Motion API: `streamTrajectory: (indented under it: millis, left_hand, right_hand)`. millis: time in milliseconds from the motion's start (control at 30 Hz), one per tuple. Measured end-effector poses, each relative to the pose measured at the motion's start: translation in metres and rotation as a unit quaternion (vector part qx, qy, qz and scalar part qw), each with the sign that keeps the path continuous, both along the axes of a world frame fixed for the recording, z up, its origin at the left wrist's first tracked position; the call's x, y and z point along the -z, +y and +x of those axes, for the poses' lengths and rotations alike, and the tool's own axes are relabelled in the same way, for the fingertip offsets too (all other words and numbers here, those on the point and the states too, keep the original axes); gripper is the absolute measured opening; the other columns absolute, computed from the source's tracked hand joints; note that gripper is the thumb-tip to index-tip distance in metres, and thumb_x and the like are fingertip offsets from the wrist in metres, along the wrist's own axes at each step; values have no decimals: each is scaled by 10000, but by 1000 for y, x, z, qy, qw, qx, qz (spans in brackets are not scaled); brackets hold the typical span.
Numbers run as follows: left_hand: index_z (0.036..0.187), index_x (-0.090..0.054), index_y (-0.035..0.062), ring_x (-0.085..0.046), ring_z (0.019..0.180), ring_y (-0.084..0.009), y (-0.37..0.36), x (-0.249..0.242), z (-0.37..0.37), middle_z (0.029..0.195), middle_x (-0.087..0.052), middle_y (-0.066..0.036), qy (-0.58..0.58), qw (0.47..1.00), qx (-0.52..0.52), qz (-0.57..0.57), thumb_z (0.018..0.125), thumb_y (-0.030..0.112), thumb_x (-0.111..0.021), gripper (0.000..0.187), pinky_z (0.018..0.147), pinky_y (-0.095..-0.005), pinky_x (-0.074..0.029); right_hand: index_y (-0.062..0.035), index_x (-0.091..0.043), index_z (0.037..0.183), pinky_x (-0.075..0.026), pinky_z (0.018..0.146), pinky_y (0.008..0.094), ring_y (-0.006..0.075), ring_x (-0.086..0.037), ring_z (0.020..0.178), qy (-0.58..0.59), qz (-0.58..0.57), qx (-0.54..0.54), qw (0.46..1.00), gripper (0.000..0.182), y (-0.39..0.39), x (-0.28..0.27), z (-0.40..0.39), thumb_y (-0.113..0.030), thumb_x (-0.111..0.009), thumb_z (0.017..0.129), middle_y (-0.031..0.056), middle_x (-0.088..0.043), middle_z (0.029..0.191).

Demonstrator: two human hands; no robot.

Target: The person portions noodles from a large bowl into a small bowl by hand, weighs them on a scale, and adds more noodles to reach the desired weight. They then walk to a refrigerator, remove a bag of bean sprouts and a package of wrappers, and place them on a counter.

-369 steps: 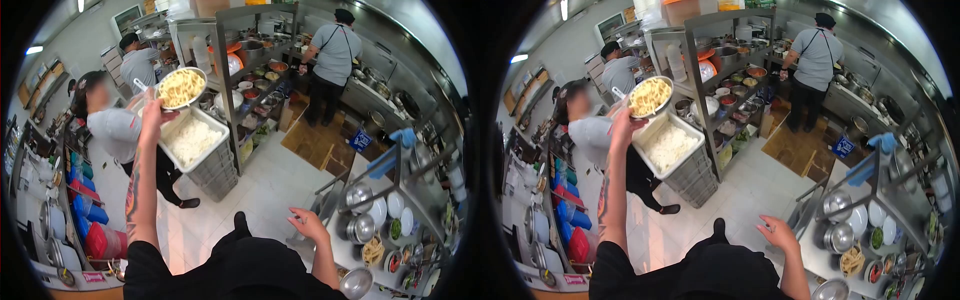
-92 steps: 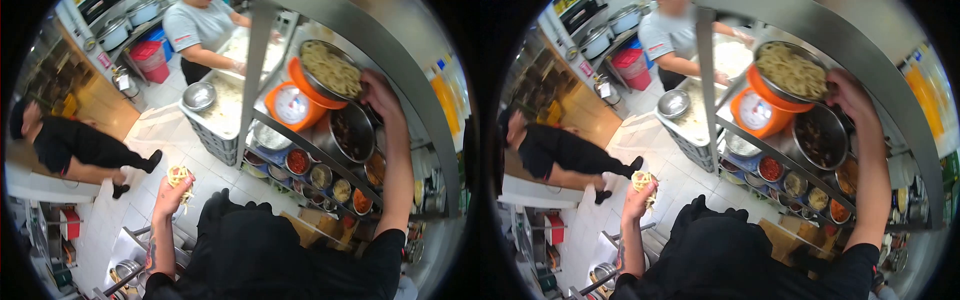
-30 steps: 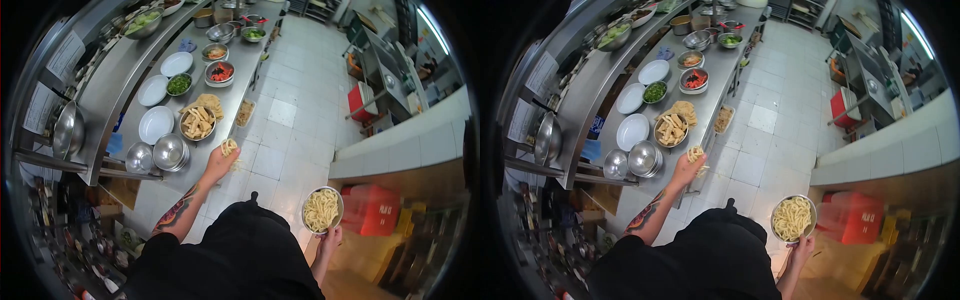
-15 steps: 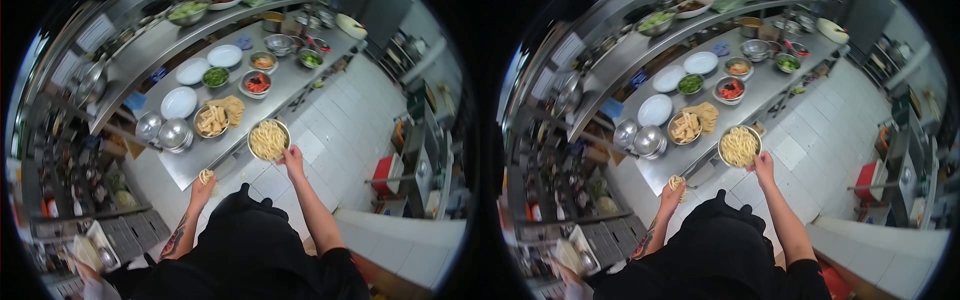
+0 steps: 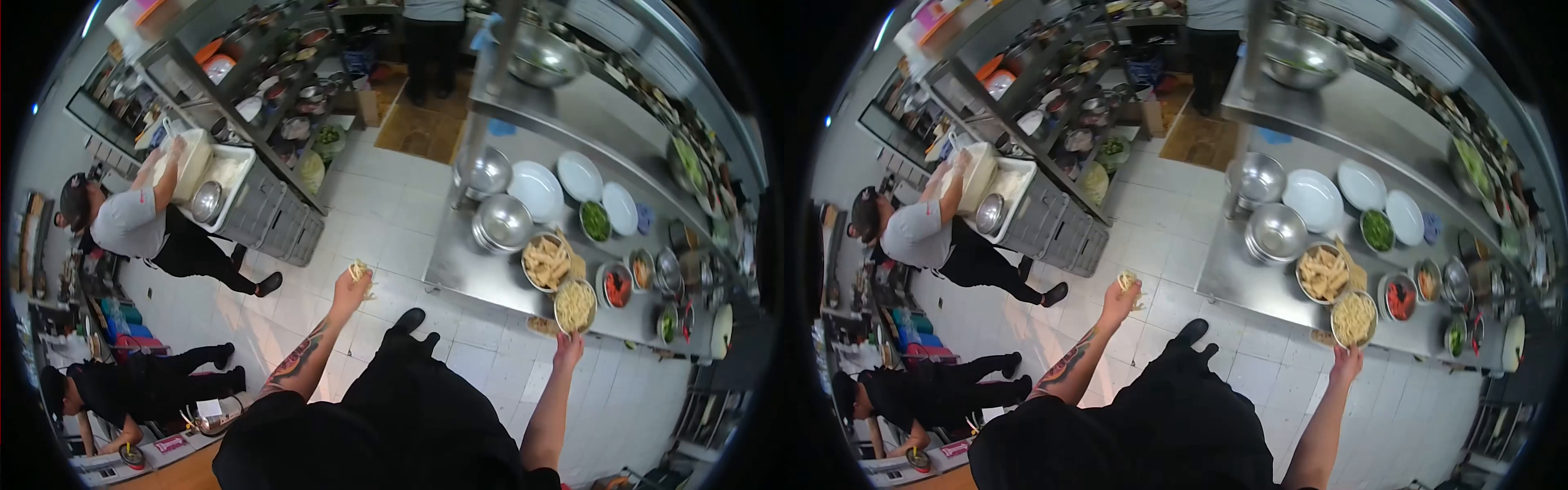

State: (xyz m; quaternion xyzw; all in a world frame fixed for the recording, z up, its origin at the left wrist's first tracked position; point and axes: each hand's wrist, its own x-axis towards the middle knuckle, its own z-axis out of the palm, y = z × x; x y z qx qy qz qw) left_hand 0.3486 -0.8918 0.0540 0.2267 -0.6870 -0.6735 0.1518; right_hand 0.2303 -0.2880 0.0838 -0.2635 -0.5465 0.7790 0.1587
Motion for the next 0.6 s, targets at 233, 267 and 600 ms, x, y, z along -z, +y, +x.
streamTrajectory:
  millis: [233, 267, 600]
  left_hand:
    - [895, -610, 51, -529, 676, -62, -94, -23, -59, 741, -578, 24, -3, 996, 3, -89, 973, 194, -652, 169, 580, -266, -462]
    - [885, -605, 56, -523, 663, -61, -99, -22, -72, 732, -570, 28, -20, 992, 22, -124, 975, 190, -649, 167, 571, -265, -456]
    - [918, -619, 48, -524, 689, -56, 76, -64, -83, 774, -578, 26, 7, 955, 294, -38, 989, 170, -618, 141, 602, -246, -461]
  right_hand:
    - [-77, -536, 1151, -556, 822, 404, 259, -638, 938, -32, -16, -5, 999, 277, 17, 19, -11, -190, -661, 931, 92, -622, 1093]
    - [-77, -537, 1155, -553, 841, 415, 261, -631, 968, -33, -18, 3, 999, 276, 23, 22, -1, -190, -658, 934, 94, -618, 1114]
    - [-59, -455, 954, -632, 597, 385, 272, -701, 651, -25, -33, 31, 999, 180, -25, -26, 6, -146, -611, 975, 161, -643, 854]
